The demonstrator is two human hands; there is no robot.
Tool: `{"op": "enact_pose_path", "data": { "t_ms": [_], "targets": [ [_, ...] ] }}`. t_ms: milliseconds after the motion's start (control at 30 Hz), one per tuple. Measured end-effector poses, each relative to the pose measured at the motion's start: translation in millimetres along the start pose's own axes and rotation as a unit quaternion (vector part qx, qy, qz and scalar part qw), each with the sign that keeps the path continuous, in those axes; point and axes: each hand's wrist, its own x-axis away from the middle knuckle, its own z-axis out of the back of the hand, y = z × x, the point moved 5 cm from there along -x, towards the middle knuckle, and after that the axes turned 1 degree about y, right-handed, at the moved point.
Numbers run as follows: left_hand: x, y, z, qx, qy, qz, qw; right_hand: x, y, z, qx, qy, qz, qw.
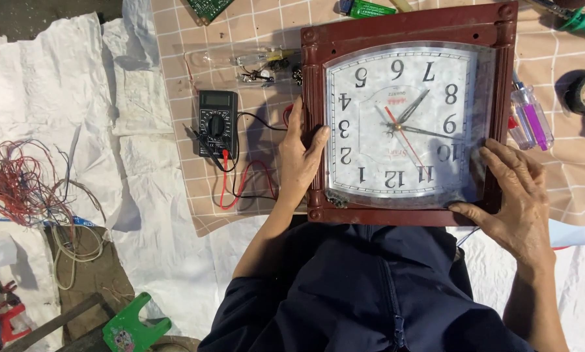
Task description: A person uses a screwdriver to remove the back panel of a square wall clock and then inspects the internal components.
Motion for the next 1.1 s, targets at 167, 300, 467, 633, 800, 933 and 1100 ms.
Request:
{"op": "enact_pose_path", "data": {
  "t_ms": [167, 300, 467, 633, 800, 933, 1100],
  "targets": [
    [0, 7, 4, 0.088, -0.005, 0.051, 0.995, 5, 5, -4, -0.012, 0.002, -0.025, 1.000],
    [1, 17, 5, 0.169, -0.031, 0.044, 0.984, 9, 7, -8, -0.017, 0.001, -0.054, 0.998],
    [2, 17, 1, 0.155, -0.044, 0.041, 0.986, 9, 3, -7, -0.002, 0.023, -0.037, 0.999],
    [1, 9, -6, 0.221, -0.044, 0.063, 0.972, 6, 3, -7, 0.004, 0.002, -0.026, 1.000],
    [0, 9, -7, 0.253, -0.057, 0.073, 0.963, 6, 4, -8, -0.007, 0.014, -0.028, 0.999],
    [-1, -3, -13, 0.311, -0.048, 0.104, 0.943, 8, 7, -11, -0.025, 0.008, -0.060, 0.998],
    [-1, -15, -16, 0.267, -0.049, 0.254, 0.928, 9, 9, -12, -0.035, 0.006, -0.063, 0.997]
  ]
}}
